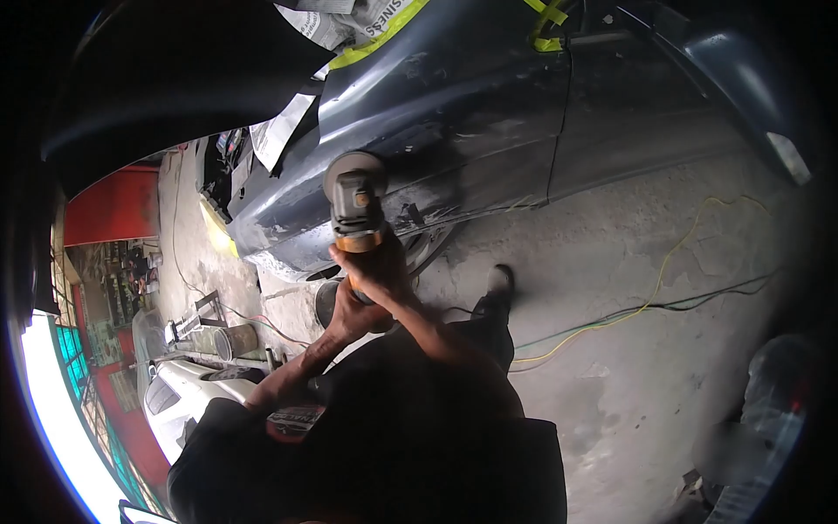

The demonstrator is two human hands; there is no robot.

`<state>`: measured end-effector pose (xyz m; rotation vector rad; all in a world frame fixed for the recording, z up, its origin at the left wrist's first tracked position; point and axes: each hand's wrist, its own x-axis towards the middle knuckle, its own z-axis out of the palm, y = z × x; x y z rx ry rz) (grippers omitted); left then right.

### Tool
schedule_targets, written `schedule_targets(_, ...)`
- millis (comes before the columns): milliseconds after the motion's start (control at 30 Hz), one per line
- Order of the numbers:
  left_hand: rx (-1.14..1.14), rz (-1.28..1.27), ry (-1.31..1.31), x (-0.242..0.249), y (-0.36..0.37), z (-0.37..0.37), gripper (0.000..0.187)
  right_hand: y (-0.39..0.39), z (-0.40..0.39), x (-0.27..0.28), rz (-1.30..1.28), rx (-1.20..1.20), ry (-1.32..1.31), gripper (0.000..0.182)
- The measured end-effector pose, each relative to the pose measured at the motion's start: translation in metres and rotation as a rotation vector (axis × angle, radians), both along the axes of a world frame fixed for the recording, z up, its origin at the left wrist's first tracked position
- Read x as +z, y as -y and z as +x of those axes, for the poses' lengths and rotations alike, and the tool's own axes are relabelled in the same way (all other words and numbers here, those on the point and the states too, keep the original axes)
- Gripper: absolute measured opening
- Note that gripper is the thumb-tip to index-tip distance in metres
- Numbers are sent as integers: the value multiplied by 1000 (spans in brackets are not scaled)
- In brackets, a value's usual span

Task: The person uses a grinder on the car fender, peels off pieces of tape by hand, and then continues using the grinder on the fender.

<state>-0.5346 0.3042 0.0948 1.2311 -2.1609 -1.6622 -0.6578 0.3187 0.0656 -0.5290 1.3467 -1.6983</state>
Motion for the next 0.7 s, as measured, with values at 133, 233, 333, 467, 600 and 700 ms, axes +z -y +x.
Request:
schedule_targets(133,67,53,4,4,-5,3,69,-1,-3,21,1,63,31,61)
schedule_targets(233,47,97,29,8,3,-27,69,-7,-28,17,30,-33,22,50)
schedule_targets(333,-44,7,17,18,6,-59,55,-16,-55,26,72,-72,220,43)
schedule_targets(467,39,105,-8,-1,4,-21,65,-10,-31,31,60,-59,-59,51)
schedule_targets(600,103,92,-3,5,-2,12,67,7,6,24,-26,65,-62,45)
schedule_targets(700,75,26,-61,0,1,0,70,2,-8,22,8,63,6,53)
